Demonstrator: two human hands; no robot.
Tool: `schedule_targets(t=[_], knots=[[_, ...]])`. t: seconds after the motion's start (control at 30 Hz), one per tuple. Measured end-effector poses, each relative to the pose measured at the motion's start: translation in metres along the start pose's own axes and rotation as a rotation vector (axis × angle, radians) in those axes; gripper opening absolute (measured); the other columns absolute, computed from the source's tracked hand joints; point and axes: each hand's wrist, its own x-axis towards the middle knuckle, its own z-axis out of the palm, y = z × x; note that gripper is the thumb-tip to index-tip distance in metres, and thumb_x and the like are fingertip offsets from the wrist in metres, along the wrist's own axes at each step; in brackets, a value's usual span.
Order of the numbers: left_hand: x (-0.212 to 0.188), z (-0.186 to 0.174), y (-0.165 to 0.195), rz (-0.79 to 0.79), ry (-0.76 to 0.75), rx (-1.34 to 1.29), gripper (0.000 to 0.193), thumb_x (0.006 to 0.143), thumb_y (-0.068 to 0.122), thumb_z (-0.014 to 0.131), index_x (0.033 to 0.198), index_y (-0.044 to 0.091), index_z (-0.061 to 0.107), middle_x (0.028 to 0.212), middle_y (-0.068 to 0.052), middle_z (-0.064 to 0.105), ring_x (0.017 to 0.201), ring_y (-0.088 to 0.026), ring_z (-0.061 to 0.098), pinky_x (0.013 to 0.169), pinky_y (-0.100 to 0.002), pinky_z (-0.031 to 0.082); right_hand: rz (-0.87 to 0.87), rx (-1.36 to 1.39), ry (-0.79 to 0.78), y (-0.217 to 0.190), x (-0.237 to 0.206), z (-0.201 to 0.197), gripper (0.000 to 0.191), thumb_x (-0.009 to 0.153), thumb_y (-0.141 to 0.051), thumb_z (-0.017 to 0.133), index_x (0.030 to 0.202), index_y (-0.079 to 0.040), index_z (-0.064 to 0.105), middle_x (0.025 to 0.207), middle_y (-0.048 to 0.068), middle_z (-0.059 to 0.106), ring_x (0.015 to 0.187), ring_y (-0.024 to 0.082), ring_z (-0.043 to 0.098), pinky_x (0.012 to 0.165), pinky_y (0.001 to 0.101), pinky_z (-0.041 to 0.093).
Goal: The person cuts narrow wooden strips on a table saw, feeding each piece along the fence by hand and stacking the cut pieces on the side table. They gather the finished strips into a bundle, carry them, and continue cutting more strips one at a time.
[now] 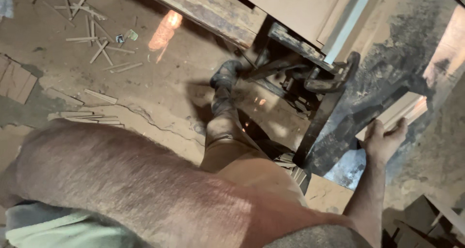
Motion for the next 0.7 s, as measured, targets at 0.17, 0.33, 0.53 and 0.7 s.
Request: schedule_targets(t=[0.17,0.33,0.53,0.7], knots=[[-0.007,-0.011,-0.016,-0.087,0.016,-0.073,0.028,0.090,0.018,0.069,0.111,0.001,0.065,0.116,-0.015,0.070,0.121,-0.030,0.068,0.106,-0.043,0.050,-0.007,-0.070,0.047,-0.002,0.000,0.001,0.075,0.099,-0.006,0.066,0.161,0.010,0.027,0.135,0.022,0.062,0.091,0.022,0.066,0.073,0.0338,0.055],[0.005,-0.035,-0.047,-0.310,0.354,-0.201,0.025,0.090,0.018,0.067,0.109,0.001,0.065,0.115,-0.016,0.069,0.121,-0.031,0.067,0.107,-0.044,0.049,-0.223,-0.345,0.127,-0.006,-0.013,0.000,0.072,0.103,-0.014,0.075,0.155,0.015,0.036,0.151,0.032,0.047,0.142,0.040,0.052,0.119,0.0444,0.044],[-0.001,-0.088,-0.126,-0.459,0.871,-0.839,0.090,0.095,0.077,0.031,0.117,-0.001,0.069,0.120,-0.015,0.071,0.121,-0.028,0.059,0.100,-0.045,0.042,-0.043,-0.411,0.174,-0.021,-0.023,0.006,0.075,0.096,-0.026,0.075,0.154,0.008,0.043,0.144,0.029,0.049,0.133,0.042,0.053,0.114,0.0431,0.044],[-0.015,-0.085,-0.145,-0.490,0.922,-0.879,0.096,0.096,0.083,0.024,0.120,0.000,0.067,0.127,-0.015,0.070,0.132,-0.031,0.056,0.108,-0.048,0.037,-0.086,-0.357,0.167,-0.015,-0.025,0.005,0.076,0.096,-0.025,0.076,0.155,0.008,0.041,0.145,0.029,0.048,0.135,0.042,0.053,0.116,0.0437,0.043]])
